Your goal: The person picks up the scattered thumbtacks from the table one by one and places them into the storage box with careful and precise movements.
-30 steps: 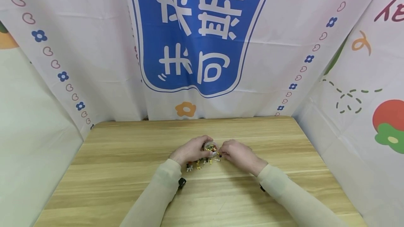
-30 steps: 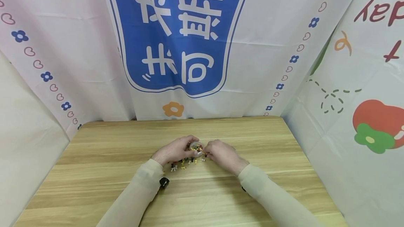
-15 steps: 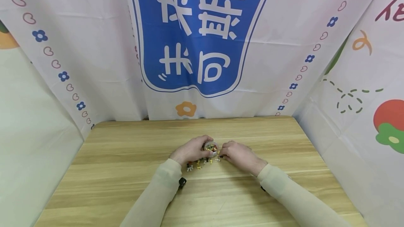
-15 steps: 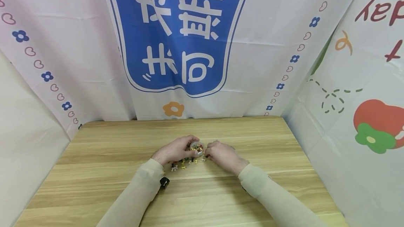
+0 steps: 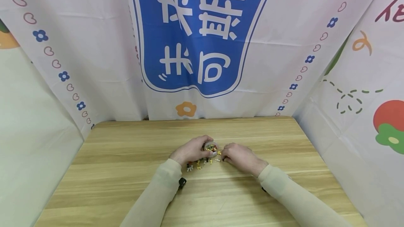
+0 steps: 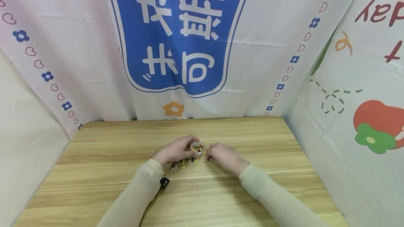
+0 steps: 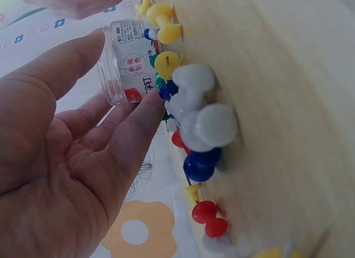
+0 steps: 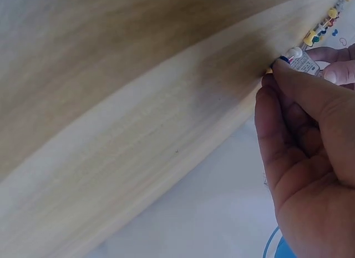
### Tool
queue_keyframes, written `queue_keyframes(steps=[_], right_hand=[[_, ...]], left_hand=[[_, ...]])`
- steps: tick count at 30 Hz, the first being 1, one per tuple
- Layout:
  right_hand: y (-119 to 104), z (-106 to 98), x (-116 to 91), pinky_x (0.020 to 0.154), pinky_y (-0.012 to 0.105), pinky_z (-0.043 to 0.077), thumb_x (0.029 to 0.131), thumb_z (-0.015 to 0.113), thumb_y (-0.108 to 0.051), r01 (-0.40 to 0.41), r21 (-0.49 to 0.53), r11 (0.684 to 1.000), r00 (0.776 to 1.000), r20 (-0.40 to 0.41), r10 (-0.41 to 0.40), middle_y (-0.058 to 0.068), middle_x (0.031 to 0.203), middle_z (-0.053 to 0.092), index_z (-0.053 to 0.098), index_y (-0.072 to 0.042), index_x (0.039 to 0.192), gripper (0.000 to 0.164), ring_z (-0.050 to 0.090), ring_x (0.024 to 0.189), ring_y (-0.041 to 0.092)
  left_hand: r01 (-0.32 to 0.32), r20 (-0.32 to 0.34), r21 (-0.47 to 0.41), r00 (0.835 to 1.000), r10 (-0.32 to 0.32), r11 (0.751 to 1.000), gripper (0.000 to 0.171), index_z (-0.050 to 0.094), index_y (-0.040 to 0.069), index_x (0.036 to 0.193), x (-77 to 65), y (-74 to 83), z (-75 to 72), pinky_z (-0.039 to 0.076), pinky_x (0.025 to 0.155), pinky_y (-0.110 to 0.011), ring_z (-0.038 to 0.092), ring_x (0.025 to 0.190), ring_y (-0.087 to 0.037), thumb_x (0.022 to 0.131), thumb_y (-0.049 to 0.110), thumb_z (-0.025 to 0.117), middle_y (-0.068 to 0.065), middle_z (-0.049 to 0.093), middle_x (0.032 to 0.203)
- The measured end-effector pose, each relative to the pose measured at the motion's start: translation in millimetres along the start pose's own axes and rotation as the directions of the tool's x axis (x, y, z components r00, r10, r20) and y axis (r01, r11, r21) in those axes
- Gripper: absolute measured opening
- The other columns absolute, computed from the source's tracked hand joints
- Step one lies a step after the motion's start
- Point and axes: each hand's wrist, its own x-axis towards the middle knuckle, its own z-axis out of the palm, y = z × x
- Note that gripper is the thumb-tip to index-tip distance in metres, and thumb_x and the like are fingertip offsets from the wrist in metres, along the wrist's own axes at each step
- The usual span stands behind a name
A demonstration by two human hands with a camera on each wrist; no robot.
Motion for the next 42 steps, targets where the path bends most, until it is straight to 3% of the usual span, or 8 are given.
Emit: queue_keyframes(steps=[19,30,42], right_hand=[[1.9,-0.6,-3.3,0.097,0.038,0.071,0.104,0.088,-0.005,-0.029,0.066,0.997,1.0,-0.007,0.03,0.001,0.112,0.087,0.089,-0.014,0.11,0.011,0.082,0.105,0.019],[2.8,-14.4,2.8,0.1,0.042,0.072,0.104,0.084,-0.001,-0.091,0.175,0.98,0.992,-0.074,0.105,0.003,0.112,0.087,0.087,-0.01,0.114,0.013,0.083,0.105,0.021],[-4.0,-17.0,18.8,0.097,0.039,0.072,0.104,0.088,-0.006,-0.188,0.286,0.94,0.965,-0.126,0.231,0.003,0.11,0.086,0.088,-0.011,0.114,0.011,0.081,0.103,0.017]], left_hand=[[-0.005,0.0,0.011,1.0,0.005,1.0,0.051,0.065,0.009,0.159,-2.4,1.1,0.3,0.06,0.122,-0.057,0.075,0.134,-0.032,0.111,0.018,0.083,-0.016,0.077,0.149],[-0.009,0.001,0.005,1.0,0.009,1.0,0.051,0.065,0.008,0.158,-2.6,2.2,0.2,0.061,0.121,-0.057,0.076,0.131,-0.031,0.111,0.019,0.083,-0.015,0.078,0.146],[-0.008,0.008,-0.007,1.0,0.008,1.0,0.052,0.065,0.007,0.158,-1.6,1.7,-0.5,0.062,0.119,-0.057,0.075,0.126,-0.027,0.112,0.021,0.083,-0.015,0.079,0.144]])
